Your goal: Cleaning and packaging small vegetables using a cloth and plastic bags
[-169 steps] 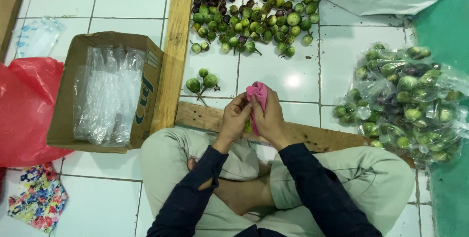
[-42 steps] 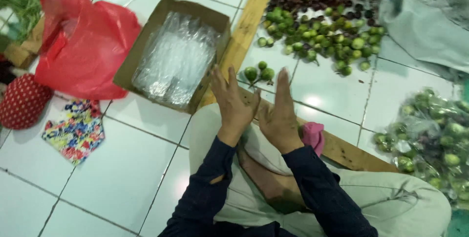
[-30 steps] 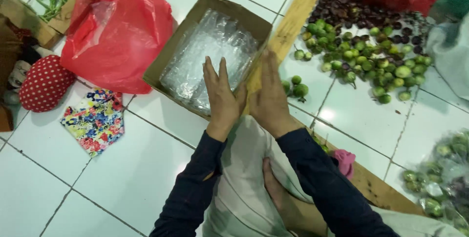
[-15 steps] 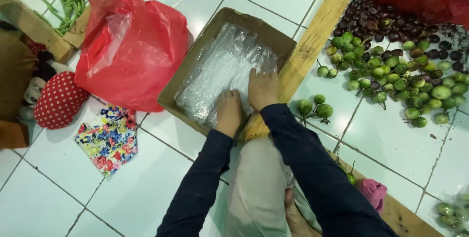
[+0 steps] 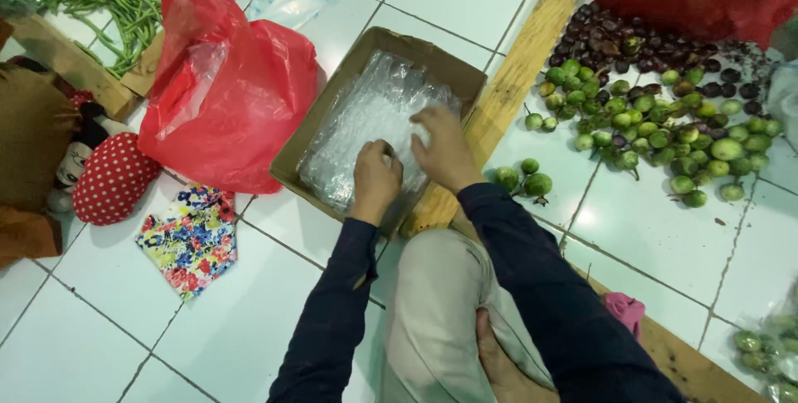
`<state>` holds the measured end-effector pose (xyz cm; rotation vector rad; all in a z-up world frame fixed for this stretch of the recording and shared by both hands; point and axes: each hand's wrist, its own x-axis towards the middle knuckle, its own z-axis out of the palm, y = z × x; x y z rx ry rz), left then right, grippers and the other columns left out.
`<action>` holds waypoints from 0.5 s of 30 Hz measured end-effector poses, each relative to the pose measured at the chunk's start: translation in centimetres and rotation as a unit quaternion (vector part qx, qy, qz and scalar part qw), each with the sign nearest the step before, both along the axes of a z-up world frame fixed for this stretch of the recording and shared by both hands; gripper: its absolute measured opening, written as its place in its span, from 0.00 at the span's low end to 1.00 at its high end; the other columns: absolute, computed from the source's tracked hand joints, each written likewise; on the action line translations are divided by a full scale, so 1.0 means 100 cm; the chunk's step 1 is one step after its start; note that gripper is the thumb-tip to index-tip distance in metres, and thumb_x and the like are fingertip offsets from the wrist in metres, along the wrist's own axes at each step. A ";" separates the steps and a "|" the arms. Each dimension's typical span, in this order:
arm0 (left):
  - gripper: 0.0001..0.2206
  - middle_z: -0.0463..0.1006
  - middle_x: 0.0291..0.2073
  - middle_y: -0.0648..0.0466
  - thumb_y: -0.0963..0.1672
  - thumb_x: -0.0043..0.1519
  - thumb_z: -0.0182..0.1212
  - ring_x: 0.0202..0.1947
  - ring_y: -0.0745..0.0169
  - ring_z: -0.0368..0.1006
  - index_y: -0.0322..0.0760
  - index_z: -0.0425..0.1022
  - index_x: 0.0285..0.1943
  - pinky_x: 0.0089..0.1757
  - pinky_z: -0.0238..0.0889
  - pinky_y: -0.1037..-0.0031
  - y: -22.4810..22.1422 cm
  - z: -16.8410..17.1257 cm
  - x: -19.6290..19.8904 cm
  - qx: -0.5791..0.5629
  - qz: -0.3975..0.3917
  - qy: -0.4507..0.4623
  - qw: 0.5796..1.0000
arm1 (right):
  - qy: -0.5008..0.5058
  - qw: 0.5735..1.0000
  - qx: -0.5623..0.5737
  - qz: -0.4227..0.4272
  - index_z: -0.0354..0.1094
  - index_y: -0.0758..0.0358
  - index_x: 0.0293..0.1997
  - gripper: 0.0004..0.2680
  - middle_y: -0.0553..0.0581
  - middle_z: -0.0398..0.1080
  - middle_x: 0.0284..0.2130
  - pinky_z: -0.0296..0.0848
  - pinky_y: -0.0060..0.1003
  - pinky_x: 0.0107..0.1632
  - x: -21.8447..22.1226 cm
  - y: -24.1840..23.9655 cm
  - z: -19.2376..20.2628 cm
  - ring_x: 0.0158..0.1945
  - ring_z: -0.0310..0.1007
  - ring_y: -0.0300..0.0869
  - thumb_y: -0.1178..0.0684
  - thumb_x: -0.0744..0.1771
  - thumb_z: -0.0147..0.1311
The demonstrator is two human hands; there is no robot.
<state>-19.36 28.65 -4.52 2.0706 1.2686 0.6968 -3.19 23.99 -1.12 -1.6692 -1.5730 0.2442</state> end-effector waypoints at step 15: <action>0.06 0.79 0.32 0.47 0.42 0.52 0.62 0.43 0.41 0.78 0.41 0.74 0.37 0.47 0.69 0.56 -0.118 0.091 0.085 -0.022 -0.250 -0.114 0.961 | 0.210 0.977 -0.012 -0.045 0.43 0.69 0.75 0.31 0.80 0.51 0.62 0.68 0.65 0.54 0.100 -0.207 0.143 0.63 0.57 0.76 0.58 0.66 0.63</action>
